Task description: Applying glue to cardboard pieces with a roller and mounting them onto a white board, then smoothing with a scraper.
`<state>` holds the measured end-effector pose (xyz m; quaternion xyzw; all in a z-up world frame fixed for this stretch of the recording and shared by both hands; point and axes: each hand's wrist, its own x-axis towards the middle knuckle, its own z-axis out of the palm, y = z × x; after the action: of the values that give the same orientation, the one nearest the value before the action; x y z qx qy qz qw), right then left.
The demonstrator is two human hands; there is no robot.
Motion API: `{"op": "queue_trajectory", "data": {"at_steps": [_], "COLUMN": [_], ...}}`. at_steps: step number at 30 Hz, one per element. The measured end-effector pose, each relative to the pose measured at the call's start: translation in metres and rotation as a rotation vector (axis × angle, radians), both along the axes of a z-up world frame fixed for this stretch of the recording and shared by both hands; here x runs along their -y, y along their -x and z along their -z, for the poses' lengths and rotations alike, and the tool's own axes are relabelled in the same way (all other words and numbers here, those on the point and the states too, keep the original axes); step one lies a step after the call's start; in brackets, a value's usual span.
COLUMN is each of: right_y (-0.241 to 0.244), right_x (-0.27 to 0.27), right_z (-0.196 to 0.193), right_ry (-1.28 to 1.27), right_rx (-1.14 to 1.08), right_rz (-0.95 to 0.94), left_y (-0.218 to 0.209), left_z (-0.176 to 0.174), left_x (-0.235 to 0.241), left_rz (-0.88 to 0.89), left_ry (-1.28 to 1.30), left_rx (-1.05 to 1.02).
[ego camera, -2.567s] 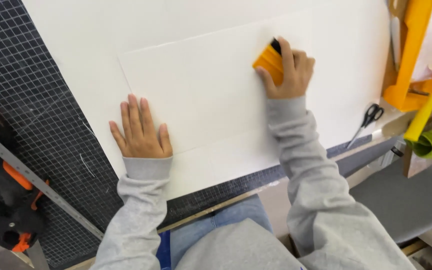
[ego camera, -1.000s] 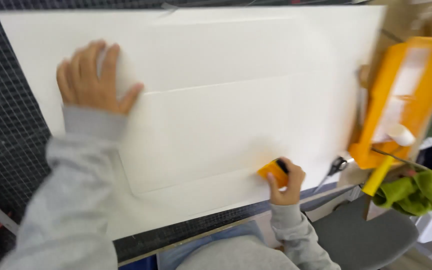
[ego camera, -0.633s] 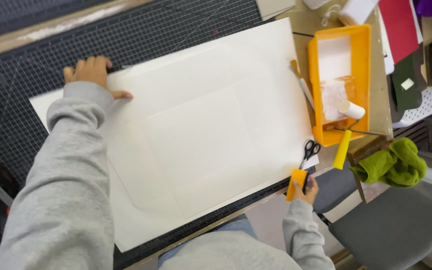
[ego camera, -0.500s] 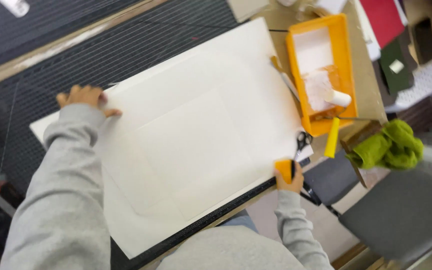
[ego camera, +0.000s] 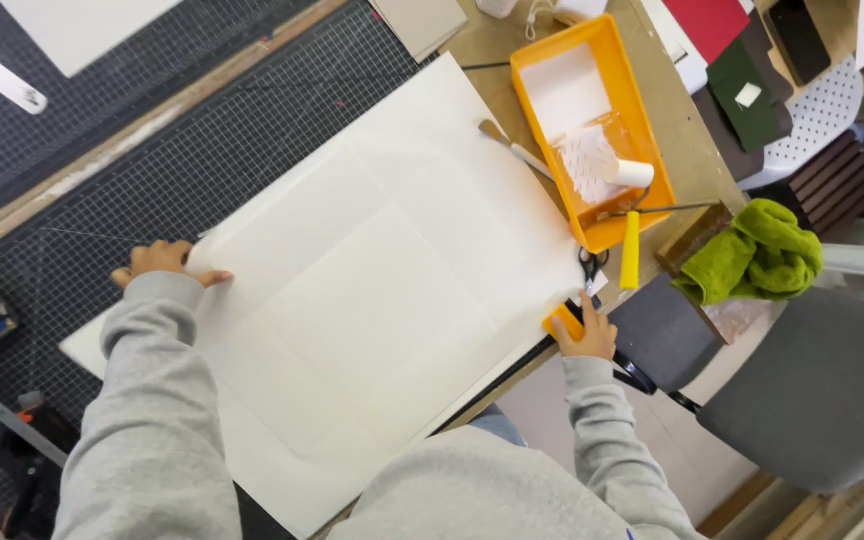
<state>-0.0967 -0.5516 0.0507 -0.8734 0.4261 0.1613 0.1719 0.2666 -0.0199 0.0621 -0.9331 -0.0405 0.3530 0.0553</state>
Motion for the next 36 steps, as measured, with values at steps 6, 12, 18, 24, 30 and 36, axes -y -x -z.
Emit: {"op": "queue_trajectory", "data": {"at_steps": [6, 12, 18, 24, 30, 36], "right_y": [0.000, -0.002, 0.014, 0.003, -0.012, 0.023], "right_x": [0.019, 0.006, 0.034, 0.040, 0.010, 0.062], "right_z": [0.014, 0.005, 0.073, 0.091, 0.027, 0.082], "right_ry": [-0.104, -0.164, 0.065, 0.179, -0.051, -0.042], "right_rx": [0.091, 0.353, 0.372, 0.366, 0.274, 0.863], "right_rz": [0.128, 0.185, 0.112, 0.123, 0.390, 0.075], "left_y": [-0.007, 0.000, 0.089, 0.254, 0.352, 0.458], "left_z": [0.005, -0.194, -0.378, -0.415, -0.221, -0.038], "left_x": [-0.048, -0.047, -0.037, 0.015, 0.009, 0.002], "left_rz": [-0.198, 0.090, 0.362, 0.653, 0.469, 0.253], "left_ry": [0.361, 0.318, 0.529, 0.063, 0.546, 0.457], "left_rx": [0.032, 0.220, 0.867, 1.229, 1.242, 0.925]}}
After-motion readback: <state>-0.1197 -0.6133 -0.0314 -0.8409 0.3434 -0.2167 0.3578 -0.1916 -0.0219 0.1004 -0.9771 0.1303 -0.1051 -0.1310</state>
